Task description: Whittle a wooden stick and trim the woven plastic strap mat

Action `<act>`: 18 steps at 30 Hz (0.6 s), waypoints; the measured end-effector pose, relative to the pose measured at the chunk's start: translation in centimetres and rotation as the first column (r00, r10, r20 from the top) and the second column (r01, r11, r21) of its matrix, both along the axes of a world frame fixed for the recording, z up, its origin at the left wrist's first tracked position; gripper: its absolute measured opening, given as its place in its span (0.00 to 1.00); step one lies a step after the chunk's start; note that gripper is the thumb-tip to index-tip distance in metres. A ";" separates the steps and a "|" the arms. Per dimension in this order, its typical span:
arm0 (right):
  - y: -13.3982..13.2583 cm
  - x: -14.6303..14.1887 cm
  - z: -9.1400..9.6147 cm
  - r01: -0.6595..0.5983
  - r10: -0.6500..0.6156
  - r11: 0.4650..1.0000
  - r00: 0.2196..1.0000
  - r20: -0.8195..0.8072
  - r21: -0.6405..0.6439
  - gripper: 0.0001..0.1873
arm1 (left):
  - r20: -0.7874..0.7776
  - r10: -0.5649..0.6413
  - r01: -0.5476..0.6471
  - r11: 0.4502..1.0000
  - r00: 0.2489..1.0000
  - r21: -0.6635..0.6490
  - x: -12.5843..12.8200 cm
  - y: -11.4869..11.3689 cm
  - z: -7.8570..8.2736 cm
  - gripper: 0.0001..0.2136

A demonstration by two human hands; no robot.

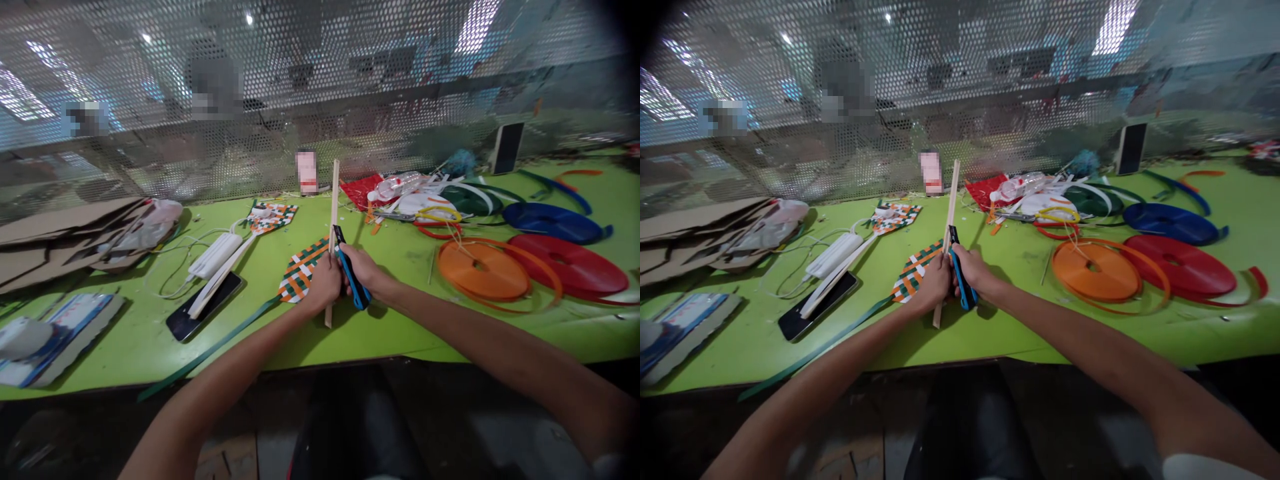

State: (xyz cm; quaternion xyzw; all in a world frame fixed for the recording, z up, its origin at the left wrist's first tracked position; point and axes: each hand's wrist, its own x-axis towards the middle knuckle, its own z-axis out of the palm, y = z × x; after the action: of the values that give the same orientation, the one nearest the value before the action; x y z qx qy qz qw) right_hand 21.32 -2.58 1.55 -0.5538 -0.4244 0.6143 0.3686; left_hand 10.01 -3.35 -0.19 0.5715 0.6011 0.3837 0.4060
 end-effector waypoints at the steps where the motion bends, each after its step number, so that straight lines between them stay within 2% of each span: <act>1: 0.0 0.1 0.0 0.000 0.000 1.000 1.000 0.000 -0.001 0.23 | -0.015 -0.004 0.004 1.000 1.000 0.012 0.0 0.0 0.0 0.15; 7: -0.2 0.1 0.2 0.029 -0.029 1.000 1.000 -0.009 -0.010 0.23 | 0.015 -0.052 0.052 0.999 0.999 0.003 -0.3 0.3 -0.5 0.14; 12: 0.0 0.2 -0.1 0.006 -0.006 1.000 0.999 -0.035 0.001 0.23 | 0.138 -0.074 0.081 0.996 0.988 -0.045 -0.3 0.5 -0.8 0.14; 18: 0.5 0.3 -0.3 -0.012 0.011 1.000 1.000 -0.025 -0.006 0.22 | 0.192 -0.033 0.048 0.996 0.981 -0.071 -0.1 0.7 -0.8 0.15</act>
State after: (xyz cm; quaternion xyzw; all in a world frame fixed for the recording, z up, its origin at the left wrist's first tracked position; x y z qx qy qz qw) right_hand 21.62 -2.12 1.25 -0.5448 -0.4210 0.6247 0.3686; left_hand 9.89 -2.65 -1.04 0.5286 0.5618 0.4054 0.4905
